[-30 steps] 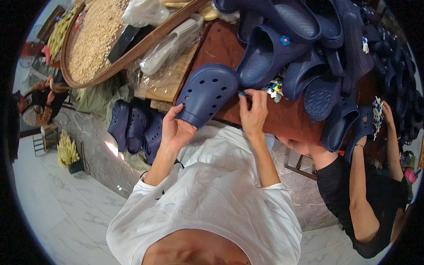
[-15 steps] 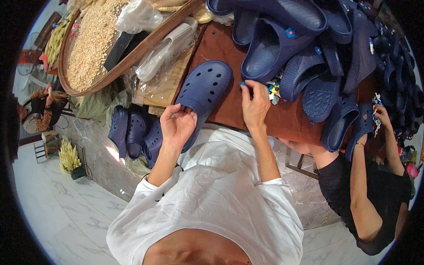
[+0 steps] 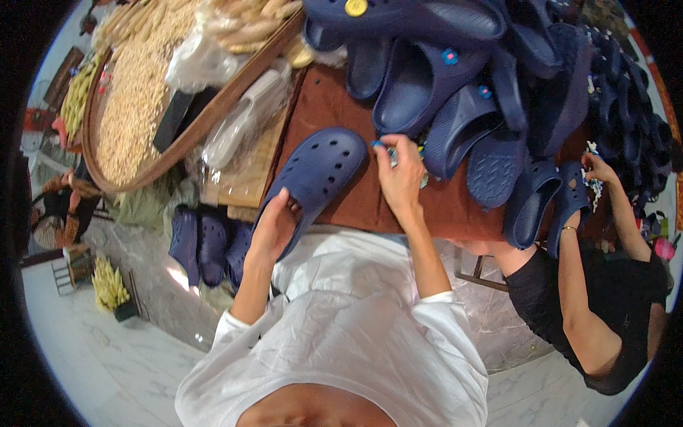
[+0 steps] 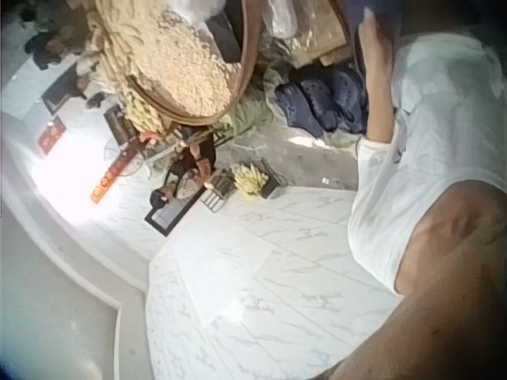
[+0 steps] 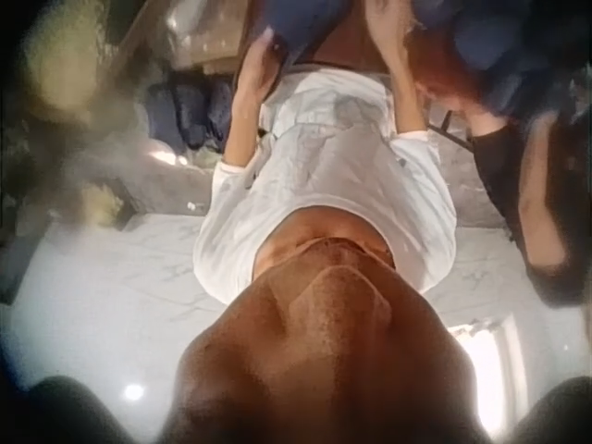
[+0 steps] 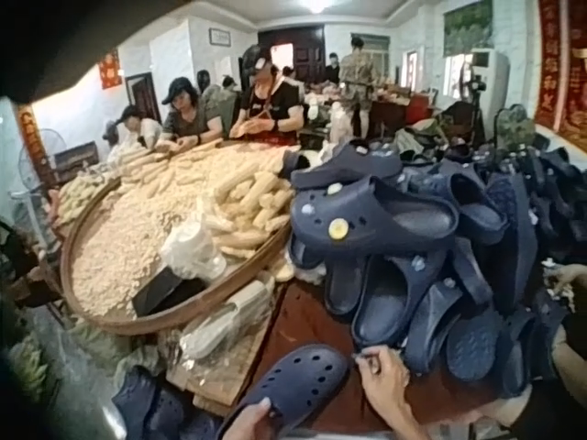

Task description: Applying decorative charms to the upper of foam clog shoes.

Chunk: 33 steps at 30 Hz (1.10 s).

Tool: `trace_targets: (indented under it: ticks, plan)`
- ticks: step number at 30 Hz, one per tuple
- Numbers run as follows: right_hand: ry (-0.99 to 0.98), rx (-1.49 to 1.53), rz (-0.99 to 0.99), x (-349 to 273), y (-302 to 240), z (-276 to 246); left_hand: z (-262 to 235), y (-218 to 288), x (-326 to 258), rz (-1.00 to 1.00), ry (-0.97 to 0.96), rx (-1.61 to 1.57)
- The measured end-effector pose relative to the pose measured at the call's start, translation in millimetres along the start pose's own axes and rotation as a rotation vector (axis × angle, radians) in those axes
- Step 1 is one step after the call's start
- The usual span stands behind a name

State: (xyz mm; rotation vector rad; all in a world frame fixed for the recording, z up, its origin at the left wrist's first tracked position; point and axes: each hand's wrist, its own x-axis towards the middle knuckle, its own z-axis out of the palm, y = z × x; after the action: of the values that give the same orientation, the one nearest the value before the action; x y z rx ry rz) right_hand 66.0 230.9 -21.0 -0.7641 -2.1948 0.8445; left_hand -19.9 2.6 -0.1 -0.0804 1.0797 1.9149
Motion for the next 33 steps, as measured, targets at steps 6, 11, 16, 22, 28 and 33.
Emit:
trace_targets:
  ticks: [6,11,16,22,28,33]
  plan:
    - [-0.003,-0.02,-0.075,-16,-7,-9,6,27,-29,0.102,-0.177,0.833]
    - [-0.154,-0.096,-0.13,-37,-18,-15,-5,29,-20,0.017,-0.099,0.722]
    - [-0.109,-0.17,-0.154,-33,-18,-21,2,11,-10,-0.015,0.038,0.541]
    - [0.197,-0.116,-0.146,15,-31,-19,14,5,-3,-0.054,0.106,0.31]
    - [0.249,-0.353,-0.17,57,-15,-11,18,5,3,-0.03,0.084,0.279]
    - [0.263,-0.394,-0.227,72,-10,-15,13,8,14,-0.098,-0.038,-0.002]
